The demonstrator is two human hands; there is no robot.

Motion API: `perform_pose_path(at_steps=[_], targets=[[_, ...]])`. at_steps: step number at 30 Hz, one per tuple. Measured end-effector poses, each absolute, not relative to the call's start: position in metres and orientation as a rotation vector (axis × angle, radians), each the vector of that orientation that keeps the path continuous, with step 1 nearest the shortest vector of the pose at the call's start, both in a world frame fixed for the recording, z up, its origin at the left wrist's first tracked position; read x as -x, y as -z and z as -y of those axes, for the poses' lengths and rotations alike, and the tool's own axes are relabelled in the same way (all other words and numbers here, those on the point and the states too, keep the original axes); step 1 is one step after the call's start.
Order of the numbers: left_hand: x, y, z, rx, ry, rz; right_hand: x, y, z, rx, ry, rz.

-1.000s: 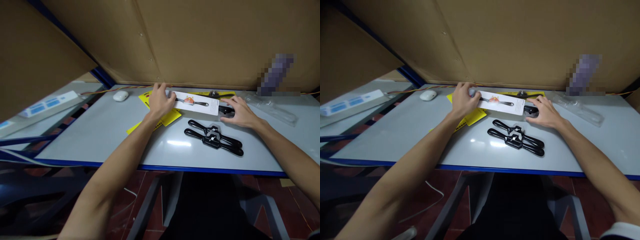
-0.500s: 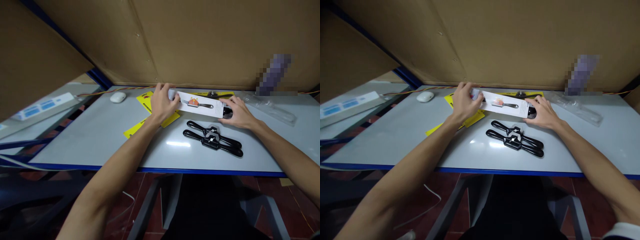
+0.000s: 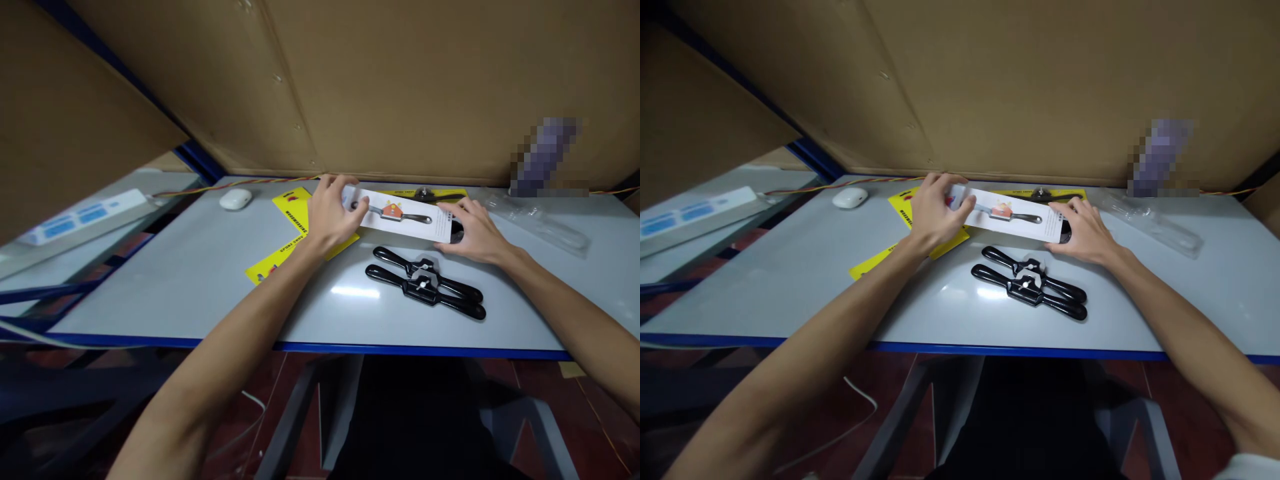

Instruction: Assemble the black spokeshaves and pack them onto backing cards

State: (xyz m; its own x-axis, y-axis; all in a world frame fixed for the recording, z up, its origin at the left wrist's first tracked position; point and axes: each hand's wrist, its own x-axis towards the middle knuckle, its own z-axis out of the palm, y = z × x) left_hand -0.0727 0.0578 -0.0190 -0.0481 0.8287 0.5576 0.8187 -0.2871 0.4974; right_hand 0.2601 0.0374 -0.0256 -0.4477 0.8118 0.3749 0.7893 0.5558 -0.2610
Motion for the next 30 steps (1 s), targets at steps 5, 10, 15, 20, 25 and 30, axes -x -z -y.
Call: perform_pose_path(at_steps=[5,10,15,20,25,30], targets=[[0.068,0.017,-0.053,-2.190,-1.239,-1.860,-0.259,0.025,-0.037,1.306,-0.060,2.338],[0.064,0.013,-0.050,-2.210,-1.238,-1.854,-0.259,0.026,-0.037,1.292,-0.036,2.342],[0.060,0.016,-0.049,-2.245,-1.176,-1.826,-0.259,0.026,-0.037,1.293,-0.037,2.325],[0.056,0.017,-0.047,-2.281,-1.152,-1.826,-0.257,0.025,-0.036,1.316,-0.006,2.336],[0.046,0.018,-0.041,-2.297,-1.091,-1.796,-0.254,0.024,-0.034,1.318,0.010,2.347],[0.035,0.020,-0.034,-2.319,-1.076,-1.746,-0.249,0.023,-0.032,1.312,0.019,2.356]])
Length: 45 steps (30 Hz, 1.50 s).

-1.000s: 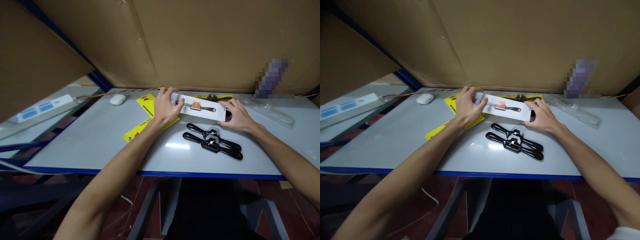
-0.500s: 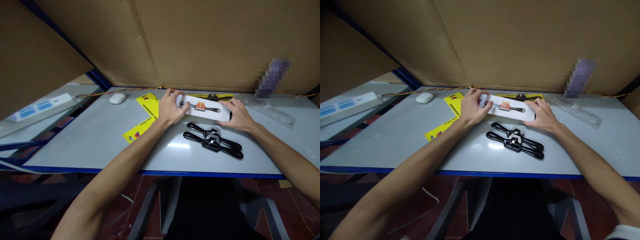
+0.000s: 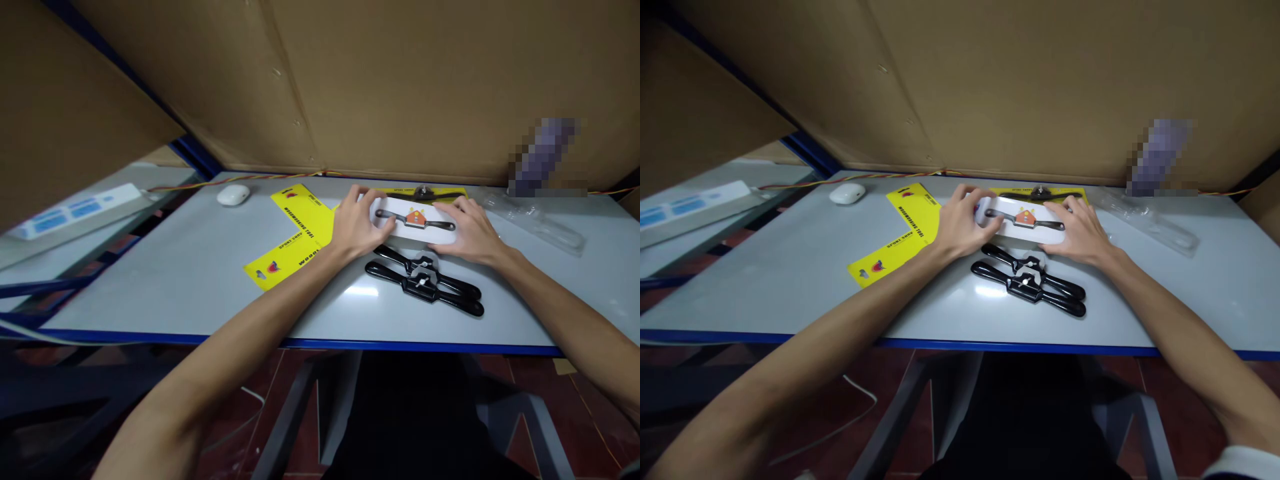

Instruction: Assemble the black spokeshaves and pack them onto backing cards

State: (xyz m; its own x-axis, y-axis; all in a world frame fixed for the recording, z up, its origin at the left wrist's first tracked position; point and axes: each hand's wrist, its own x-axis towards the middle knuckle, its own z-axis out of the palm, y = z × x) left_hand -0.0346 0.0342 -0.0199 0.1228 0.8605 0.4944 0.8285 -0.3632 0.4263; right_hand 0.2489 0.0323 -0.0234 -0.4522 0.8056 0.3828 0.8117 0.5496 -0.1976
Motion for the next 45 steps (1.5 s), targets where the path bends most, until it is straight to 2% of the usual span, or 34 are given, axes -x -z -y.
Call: perform_pose_path(at_steps=[22,29,33,39,45], targets=[[0.017,0.027,-0.029,-2.362,-1.060,-1.370,-0.229,0.024,-0.029,1.277,0.131,2.398],[0.022,0.026,-0.034,-2.282,-1.259,-1.180,-0.229,0.023,-0.029,1.254,0.177,2.380],[0.034,0.025,-0.048,-1.999,-1.377,-1.061,-0.239,0.025,-0.032,1.198,0.216,2.390],[0.042,0.019,-0.055,-1.393,-1.158,-0.884,-0.251,0.028,-0.038,1.078,0.291,2.387],[0.042,0.013,-0.043,-1.207,-0.925,-0.563,-0.260,0.028,-0.043,1.014,0.299,2.287]])
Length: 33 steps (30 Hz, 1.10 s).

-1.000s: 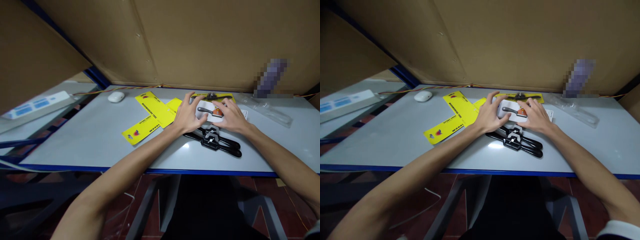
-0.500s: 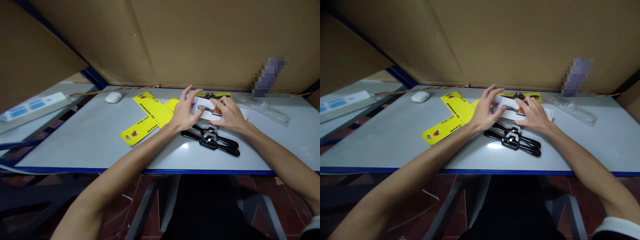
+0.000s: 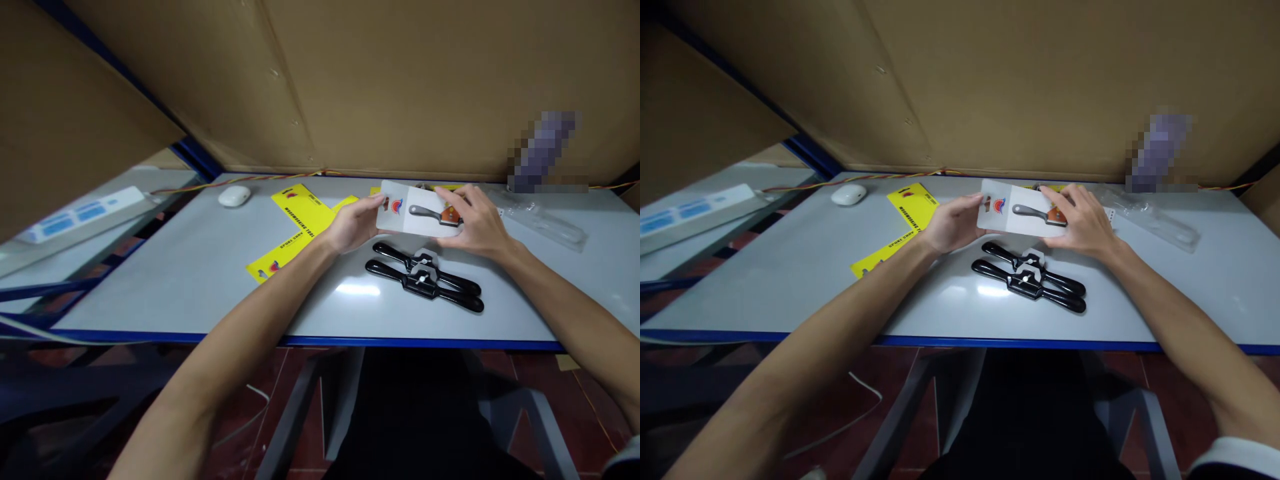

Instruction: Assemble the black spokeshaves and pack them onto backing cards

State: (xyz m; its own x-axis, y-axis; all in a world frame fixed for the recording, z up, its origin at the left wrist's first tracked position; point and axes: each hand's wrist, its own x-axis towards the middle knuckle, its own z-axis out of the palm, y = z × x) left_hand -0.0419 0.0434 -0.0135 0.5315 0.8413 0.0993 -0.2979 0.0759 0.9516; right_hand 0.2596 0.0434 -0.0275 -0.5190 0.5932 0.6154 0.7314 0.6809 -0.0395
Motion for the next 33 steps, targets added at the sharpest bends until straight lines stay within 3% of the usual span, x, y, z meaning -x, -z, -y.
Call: perform_pose_path(at_steps=[15,33], targets=[[0.045,0.010,-0.035,-1.341,-0.884,-0.579,-0.256,0.016,-0.032,1.103,0.201,2.331],[0.029,0.019,-0.038,-1.271,-1.074,-0.694,-0.253,0.021,-0.033,1.220,0.334,2.319]])
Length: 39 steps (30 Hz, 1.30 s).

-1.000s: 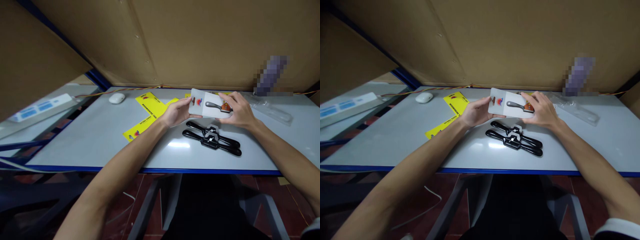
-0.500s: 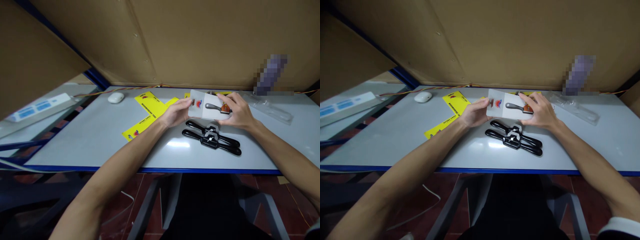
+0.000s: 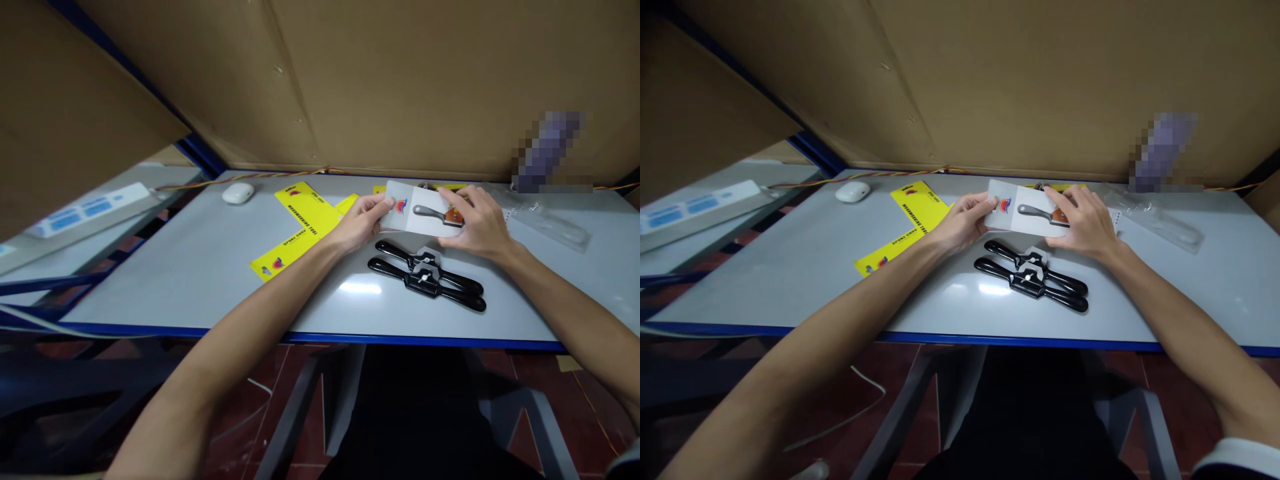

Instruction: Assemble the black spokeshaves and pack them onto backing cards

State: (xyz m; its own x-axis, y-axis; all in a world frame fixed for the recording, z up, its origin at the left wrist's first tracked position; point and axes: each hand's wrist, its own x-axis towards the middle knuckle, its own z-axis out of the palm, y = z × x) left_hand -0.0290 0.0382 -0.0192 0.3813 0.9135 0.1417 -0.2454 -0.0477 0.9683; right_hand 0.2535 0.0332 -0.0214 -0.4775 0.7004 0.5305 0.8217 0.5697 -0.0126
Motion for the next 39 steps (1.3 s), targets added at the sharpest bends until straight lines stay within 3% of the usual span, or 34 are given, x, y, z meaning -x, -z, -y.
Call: perform_pose_path(at_steps=[5,12,19,28,33,39], targets=[[0.028,0.022,-0.042,-1.222,-1.127,-0.738,-0.250,0.019,-0.031,1.203,0.321,2.344],[0.033,0.031,-0.043,-1.272,-0.938,-0.767,-0.248,0.018,-0.029,1.179,0.319,2.401],[0.028,0.038,-0.049,-1.290,-1.045,-0.840,-0.246,0.016,-0.028,1.227,0.326,2.435],[0.035,0.020,-0.049,-1.739,-1.121,-0.904,-0.256,-0.010,-0.028,1.297,0.327,2.401],[0.043,0.009,-0.047,-2.057,-1.043,-0.863,-0.259,-0.001,-0.028,1.415,0.358,2.494],[0.062,0.002,-0.055,-1.891,-1.282,-0.979,-0.253,0.012,-0.030,1.412,0.246,2.522]])
